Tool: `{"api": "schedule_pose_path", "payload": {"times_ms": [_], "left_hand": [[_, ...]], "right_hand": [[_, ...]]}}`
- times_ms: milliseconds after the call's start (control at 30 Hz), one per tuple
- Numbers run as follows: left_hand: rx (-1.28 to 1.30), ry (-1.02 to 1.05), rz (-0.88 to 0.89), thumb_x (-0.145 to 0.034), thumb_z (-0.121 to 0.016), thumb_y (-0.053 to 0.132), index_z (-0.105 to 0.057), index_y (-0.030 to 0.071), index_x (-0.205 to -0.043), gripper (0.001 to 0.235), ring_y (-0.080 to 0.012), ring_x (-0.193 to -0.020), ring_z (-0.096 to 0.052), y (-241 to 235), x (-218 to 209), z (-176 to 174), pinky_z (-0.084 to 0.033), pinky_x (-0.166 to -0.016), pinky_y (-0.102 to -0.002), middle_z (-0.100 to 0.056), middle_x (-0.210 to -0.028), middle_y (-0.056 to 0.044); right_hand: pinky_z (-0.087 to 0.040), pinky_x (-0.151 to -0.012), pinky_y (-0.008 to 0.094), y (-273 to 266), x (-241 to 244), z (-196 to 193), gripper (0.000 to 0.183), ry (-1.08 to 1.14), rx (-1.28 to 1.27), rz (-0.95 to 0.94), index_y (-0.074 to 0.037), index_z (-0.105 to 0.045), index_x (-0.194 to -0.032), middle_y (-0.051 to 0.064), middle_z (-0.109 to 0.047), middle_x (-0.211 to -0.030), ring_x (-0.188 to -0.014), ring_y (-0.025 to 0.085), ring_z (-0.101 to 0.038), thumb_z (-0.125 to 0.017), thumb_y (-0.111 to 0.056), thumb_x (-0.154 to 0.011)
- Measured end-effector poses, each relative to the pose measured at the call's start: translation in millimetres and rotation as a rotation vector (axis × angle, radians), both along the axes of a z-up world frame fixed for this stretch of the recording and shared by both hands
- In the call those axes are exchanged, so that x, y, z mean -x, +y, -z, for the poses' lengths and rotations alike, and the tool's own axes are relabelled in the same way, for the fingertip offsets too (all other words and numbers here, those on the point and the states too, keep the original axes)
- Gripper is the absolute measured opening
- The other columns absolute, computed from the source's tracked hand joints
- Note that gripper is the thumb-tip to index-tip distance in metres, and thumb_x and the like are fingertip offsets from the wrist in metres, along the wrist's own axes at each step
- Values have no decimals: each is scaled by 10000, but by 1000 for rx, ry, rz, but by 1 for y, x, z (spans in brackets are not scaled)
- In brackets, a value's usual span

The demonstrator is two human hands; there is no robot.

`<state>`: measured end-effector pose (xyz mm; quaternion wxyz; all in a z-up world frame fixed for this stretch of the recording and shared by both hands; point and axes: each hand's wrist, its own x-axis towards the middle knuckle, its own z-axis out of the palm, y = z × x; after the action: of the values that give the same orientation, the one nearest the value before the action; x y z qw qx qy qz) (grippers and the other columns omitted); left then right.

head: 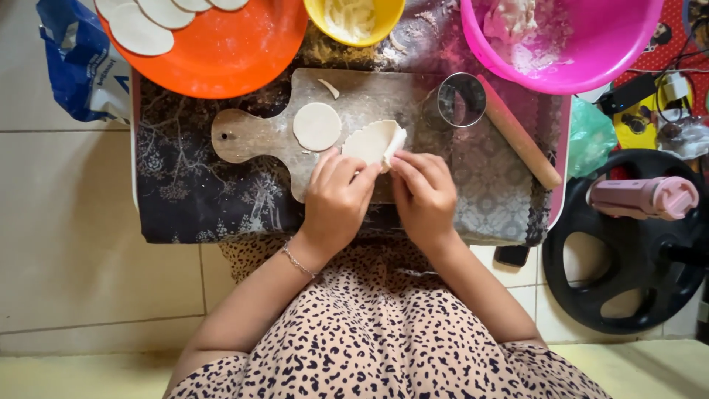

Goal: The person is flattening dough using a rolling pin and cutting it into circular shapes using a metal ring cutter.

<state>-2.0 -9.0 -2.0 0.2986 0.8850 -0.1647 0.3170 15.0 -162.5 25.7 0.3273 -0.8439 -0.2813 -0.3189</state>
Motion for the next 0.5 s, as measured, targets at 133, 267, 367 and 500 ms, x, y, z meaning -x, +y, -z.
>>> {"api": "schedule_pose_path", "payload": {"times_ms": [133,267,367,500], "left_hand": [[-24,-77,-20,-926,-723,106,-760,71,-966,65,-249,-893,-630,0,3,2,-494,-983,-549,-618,-892,-63],[30,-78,0,-948,-700,101,-760,46,-1017,106,-266,-919,-665,5,12,2,-460,-1035,-586,-664,-902,-89],[-44,-90,-32,-938,-708,115,-741,51,-1111,188,-260,-944,-677,4,14,3,-441,-1064,-592,-677,-918,-93],[-142,-66,-68,-958,-617,188,-720,72,-1212,298,-283,-1036,-622,-13,23,20,-397,-1051,-680,-663,-1060,-113]], "right_hand": [[-587,-718,431,7,5,6,133,7,80,67,-19,-784,-970,142,-738,-952,-819,327,-683,-776,40,-851],[-536,-847,470,10,17,9,214,-15,205,102,-8,-773,-1073,157,-711,-1078,-967,362,-653,-711,-23,-870],[-463,-912,500,7,28,15,285,1,325,146,-14,-747,-1167,165,-642,-1164,-1064,381,-581,-643,-150,-939],[-374,-1061,550,-11,30,20,337,111,414,168,-96,-752,-1204,162,-588,-1300,-1198,400,-505,-679,-253,-915]]}}
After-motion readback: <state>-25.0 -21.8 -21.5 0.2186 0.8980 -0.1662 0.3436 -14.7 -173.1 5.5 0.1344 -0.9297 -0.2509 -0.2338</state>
